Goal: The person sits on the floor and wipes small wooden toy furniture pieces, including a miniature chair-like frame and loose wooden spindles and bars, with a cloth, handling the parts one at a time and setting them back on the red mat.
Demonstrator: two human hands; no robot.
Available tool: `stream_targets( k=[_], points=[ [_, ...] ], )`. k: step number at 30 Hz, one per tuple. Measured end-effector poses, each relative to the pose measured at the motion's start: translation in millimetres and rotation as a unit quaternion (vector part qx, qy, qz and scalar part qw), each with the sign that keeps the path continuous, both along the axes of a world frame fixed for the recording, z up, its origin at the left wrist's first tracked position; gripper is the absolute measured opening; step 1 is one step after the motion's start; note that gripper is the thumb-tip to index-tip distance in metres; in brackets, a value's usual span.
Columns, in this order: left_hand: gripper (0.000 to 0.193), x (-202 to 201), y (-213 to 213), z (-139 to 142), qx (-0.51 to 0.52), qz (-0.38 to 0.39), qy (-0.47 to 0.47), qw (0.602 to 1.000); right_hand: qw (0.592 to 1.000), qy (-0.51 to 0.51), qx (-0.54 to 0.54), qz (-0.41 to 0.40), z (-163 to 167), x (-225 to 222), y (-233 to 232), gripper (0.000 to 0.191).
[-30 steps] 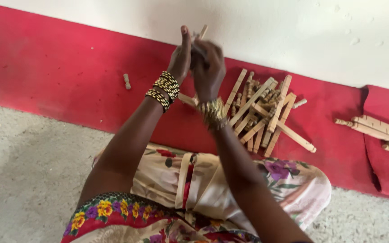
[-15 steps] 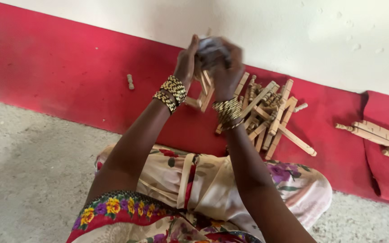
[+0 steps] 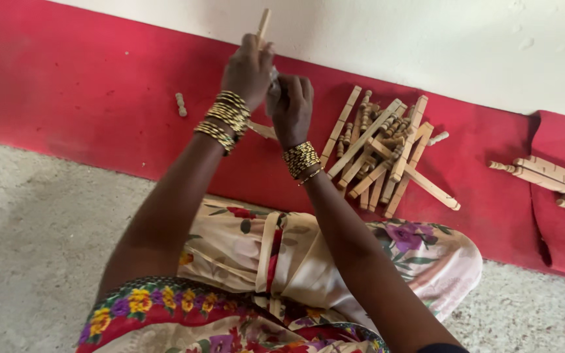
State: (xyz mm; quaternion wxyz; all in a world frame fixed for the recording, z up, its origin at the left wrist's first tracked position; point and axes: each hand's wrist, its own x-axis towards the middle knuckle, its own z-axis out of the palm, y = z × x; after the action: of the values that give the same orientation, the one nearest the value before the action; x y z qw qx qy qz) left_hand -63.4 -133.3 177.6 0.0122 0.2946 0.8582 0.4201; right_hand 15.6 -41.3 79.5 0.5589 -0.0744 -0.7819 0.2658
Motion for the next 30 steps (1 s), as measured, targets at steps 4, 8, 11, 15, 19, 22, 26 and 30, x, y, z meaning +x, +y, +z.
stream_targets(
  k=[4, 8, 11, 15, 19, 22, 26, 30],
  points=[
    [0.018, -8.7, -23.1, -3.4, 0.067, -0.054, 0.02, 0.996, 0.995, -0.093, -0.04, -0.019, -30.1, 14.9, 2.4, 0.008],
    [0.016, -10.7, -24.4, -10.4, 0.072, -0.059, 0.021, 0.995, 0.997, -0.05, -0.026, -0.06, -23.7, -1.8, 37.2, 0.004],
    [0.017, -12.8, -19.1, -14.3, 0.069, -0.054, 0.013, 0.996, 0.996, -0.077, 0.024, -0.043, -8.5, -18.1, 61.8, 0.009],
    [0.021, -23.8, -14.4, -15.4, 0.08, 0.0, -0.025, 0.996, 0.978, -0.177, 0.004, 0.112, -21.7, -5.5, 54.4, 0.015],
    [0.023, -34.3, -19.3, -18.0, 0.089, 0.038, -0.013, 0.995, 0.981, -0.176, 0.018, 0.08, -58.8, 34.3, 12.2, 0.031],
    [0.02, -37.6, -24.9, -22.4, 0.114, -0.006, 0.022, 0.993, 0.974, -0.22, 0.018, 0.057, -71.5, 40.8, 3.0, 0.022],
    [0.024, -34.9, -22.8, -26.1, 0.094, 0.006, -0.007, 0.996, 0.985, -0.145, -0.091, 0.0, -59.8, 9.7, 28.9, 0.014],
    [0.025, -32.2, -15.4, -29.5, 0.091, 0.002, -0.01, 0.996, 0.991, -0.131, 0.015, 0.027, -41.0, -19.5, 45.2, 0.008]
  ],
)
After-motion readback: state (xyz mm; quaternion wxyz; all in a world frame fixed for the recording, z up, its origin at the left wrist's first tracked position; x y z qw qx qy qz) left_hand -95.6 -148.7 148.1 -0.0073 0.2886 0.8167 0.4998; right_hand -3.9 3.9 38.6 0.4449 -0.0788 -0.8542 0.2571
